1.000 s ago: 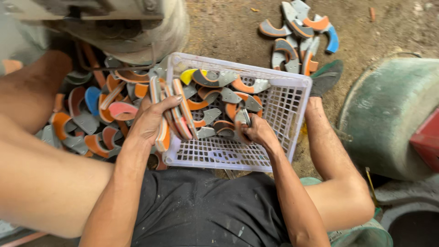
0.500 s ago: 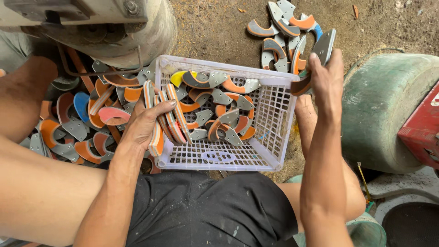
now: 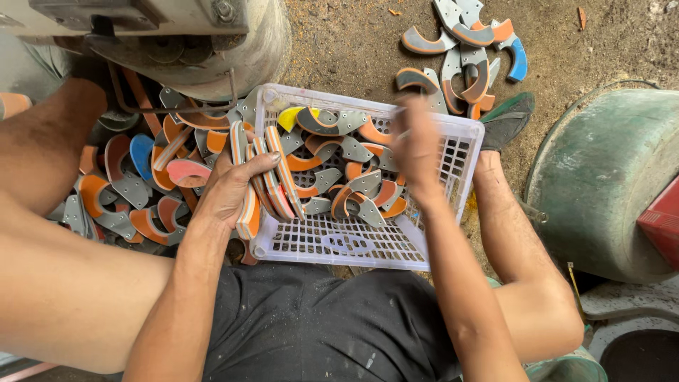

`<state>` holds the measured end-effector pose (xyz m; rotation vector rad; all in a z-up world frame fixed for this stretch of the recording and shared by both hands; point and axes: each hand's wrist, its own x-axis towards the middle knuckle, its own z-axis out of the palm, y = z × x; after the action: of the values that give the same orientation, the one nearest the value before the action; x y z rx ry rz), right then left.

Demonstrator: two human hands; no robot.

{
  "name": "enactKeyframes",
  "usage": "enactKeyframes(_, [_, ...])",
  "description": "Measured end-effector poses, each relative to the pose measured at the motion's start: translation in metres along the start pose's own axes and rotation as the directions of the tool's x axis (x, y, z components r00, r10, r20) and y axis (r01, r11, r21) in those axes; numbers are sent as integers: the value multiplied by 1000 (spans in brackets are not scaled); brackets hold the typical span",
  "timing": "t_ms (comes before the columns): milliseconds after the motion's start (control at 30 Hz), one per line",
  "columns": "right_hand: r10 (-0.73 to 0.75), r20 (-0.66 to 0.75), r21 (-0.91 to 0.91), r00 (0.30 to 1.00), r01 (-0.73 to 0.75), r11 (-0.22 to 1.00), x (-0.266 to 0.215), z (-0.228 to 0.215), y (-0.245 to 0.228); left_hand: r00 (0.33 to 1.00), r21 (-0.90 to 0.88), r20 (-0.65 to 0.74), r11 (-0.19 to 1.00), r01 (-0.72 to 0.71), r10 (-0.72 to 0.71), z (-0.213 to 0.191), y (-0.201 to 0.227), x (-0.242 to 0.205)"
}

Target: The person sits on the ground and sorts colorful curved plastic sliders from a white basket into a pile on the floor. They pick up items one by one or in small groups, inspect them, and place them aside.

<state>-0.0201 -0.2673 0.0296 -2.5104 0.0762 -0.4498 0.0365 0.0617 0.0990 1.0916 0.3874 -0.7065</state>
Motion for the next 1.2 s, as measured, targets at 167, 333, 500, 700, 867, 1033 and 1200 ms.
enactKeyframes(167, [-38,452,-63,891,74,995,-21,99,-37,1000,-38,-11,999,8,-9,-2,2,2])
enactKeyframes(333, [78,503,-407,860,156,900,-44,135,-25,1000,-19,-18,1000,13,-13,-8,2,1])
enactKeyframes(500, [69,783,-324,618,310,894,-94,132,-27,1000,-76,7,997,27,-26,-7,0,1])
enactKeyframes(700, [55,832,-173,552,164,971,-98,150,-31,999,8,-32,999,32,-32,-11,-1,4])
enactKeyframes(867, [-191,573,-240,797,386,891,-79,186,-41,1000,-11,-13,1000,4,-4,-7,1,4])
enactKeyframes(1033, [49,596,-455,801,287,843,-101,206,-57,1000,-20,-10,1000,4,-4,-10,-2,3])
enactKeyframes(1200, [147,684,-255,715,45,966,-92,176,-45,1000,-6,-3,1000,5,-5,-9,0,5])
